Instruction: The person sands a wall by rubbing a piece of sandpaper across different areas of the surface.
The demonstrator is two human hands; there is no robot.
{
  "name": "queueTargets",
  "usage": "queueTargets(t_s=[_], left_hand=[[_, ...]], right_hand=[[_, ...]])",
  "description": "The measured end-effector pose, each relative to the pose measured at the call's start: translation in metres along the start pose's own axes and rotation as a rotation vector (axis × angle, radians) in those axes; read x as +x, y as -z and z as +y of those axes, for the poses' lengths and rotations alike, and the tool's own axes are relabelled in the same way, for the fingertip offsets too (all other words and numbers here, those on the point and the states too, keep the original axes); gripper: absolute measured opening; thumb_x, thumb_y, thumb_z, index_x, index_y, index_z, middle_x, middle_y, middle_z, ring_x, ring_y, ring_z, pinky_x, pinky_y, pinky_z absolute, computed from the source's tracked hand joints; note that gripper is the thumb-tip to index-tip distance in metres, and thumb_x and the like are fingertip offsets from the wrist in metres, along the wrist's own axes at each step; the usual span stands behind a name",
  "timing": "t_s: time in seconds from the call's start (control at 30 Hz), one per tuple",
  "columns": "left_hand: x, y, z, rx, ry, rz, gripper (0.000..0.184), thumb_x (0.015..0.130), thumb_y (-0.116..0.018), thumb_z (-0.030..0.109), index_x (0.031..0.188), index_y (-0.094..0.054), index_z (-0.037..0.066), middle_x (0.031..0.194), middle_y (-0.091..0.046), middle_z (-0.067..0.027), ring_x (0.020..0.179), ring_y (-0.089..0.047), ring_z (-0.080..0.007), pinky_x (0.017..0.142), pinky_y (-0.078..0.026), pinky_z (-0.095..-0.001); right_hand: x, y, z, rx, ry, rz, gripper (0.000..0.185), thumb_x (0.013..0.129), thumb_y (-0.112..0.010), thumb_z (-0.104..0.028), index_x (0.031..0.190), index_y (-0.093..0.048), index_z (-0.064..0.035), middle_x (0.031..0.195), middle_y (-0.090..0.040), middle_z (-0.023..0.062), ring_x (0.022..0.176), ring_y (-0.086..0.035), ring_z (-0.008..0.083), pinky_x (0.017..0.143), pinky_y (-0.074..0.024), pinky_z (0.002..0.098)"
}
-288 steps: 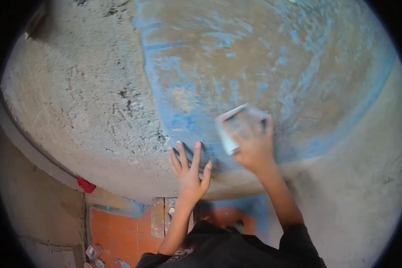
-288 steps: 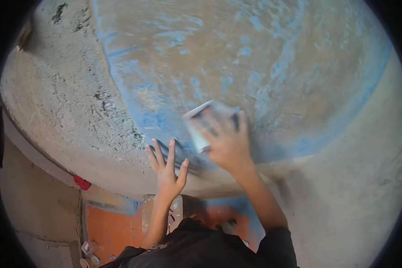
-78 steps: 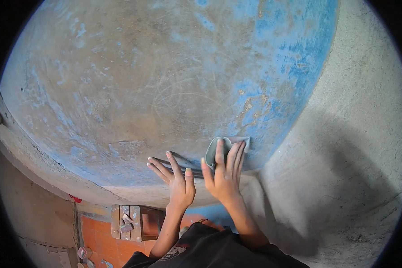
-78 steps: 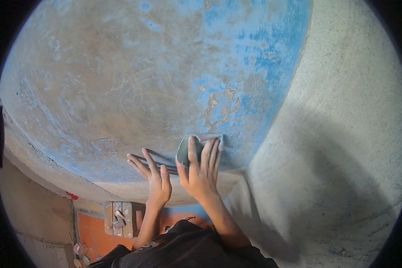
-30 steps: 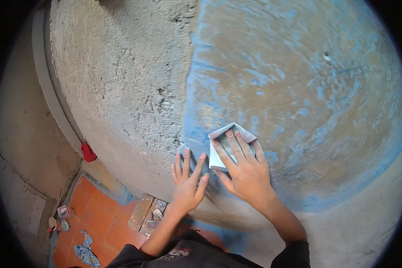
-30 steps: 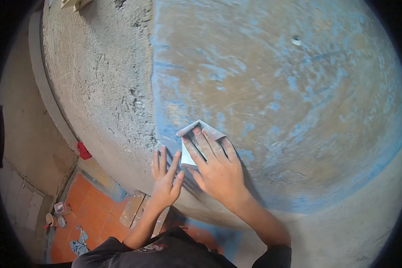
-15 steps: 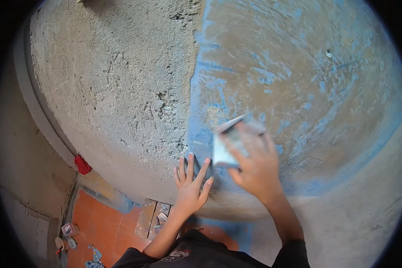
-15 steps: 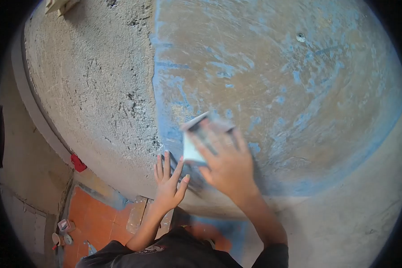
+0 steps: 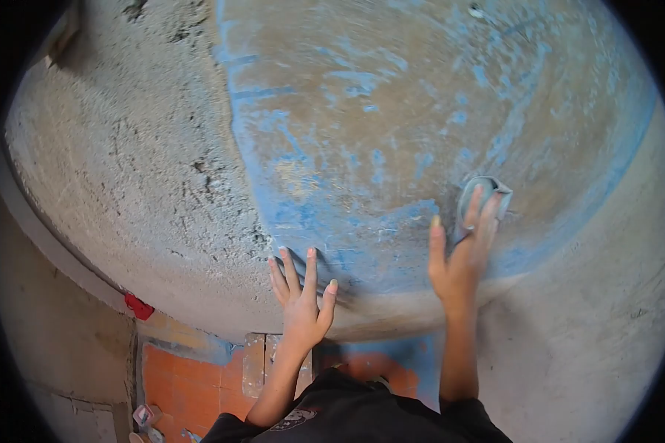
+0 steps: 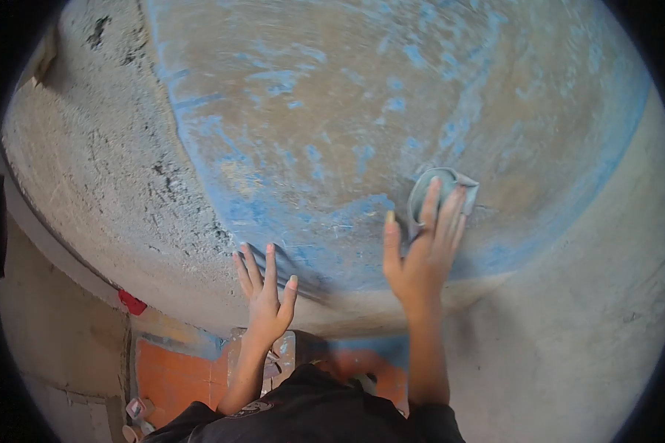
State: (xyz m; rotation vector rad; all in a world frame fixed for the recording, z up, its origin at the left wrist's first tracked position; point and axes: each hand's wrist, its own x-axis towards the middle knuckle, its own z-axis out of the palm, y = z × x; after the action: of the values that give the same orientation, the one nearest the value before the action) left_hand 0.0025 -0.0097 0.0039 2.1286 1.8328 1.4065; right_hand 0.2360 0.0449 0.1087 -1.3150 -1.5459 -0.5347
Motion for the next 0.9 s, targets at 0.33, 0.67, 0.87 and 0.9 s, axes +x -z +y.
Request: queueTargets(t_s=[0.33, 0.67, 0.87, 0.9], left_hand=[[0.0, -0.017, 0.019, -0.003, -0.008, -0.076, 0.075, 0.101, -0.052, 0.032, 0.158, -0.012, 0.003, 0.158, 0.012, -0.0352, 0.145, 0.013, -0.0552, 0.113, -0.001, -0.0653], [0.005, -0.062, 0.057, -0.08, 0.001, -0.038, 0.088, 0.099, -0.054, 0.037, 0.157, 0.0, 0.001, 0.151, 0.022, -0.0433, 0.14, 0.019, -0.0613, 0.108, 0.003, -0.071], [0.005, -0.097, 0.102, -0.09, 0.023, -0.064, 0.089, 0.1, -0.053, 0.038, 0.157, 0.004, 0.001, 0.151, 0.028, -0.0385, 0.14, 0.024, -0.0576, 0.108, 0.008, -0.0695], [0.006, -0.107, 0.111, -0.102, 0.021, -0.05, 0.089, 0.1, -0.053, 0.038, 0.157, 0.005, 0.001, 0.151, 0.029, -0.0385, 0.14, 0.024, -0.0576, 0.108, 0.008, -0.0697]], right_hand=[[-0.063, -0.016, 0.016, 0.018, -0.051, -0.094, 0.08, 0.093, -0.061, -0.04, 0.153, -0.027, -0.0009, 0.151, -0.027, 0.038, 0.14, -0.028, 0.0544, 0.113, -0.0209, 0.0625], [-0.132, -0.035, 0.024, 0.087, -0.097, -0.324, 0.081, 0.093, -0.058, -0.042, 0.154, -0.025, -0.0003, 0.15, -0.022, 0.0416, 0.142, -0.023, 0.0543, 0.114, -0.0129, 0.0659], [-0.057, 0.004, 0.138, 0.225, -0.228, 0.029, 0.079, 0.095, -0.059, -0.035, 0.153, -0.022, 0.0042, 0.153, -0.014, 0.0427, 0.143, -0.016, 0.0563, 0.115, -0.0155, 0.062], [-0.046, 0.014, 0.161, 0.262, -0.263, 0.053, 0.078, 0.096, -0.059, -0.033, 0.153, -0.022, 0.0051, 0.153, -0.011, 0.0432, 0.143, -0.014, 0.0574, 0.115, -0.0157, 0.0612]])
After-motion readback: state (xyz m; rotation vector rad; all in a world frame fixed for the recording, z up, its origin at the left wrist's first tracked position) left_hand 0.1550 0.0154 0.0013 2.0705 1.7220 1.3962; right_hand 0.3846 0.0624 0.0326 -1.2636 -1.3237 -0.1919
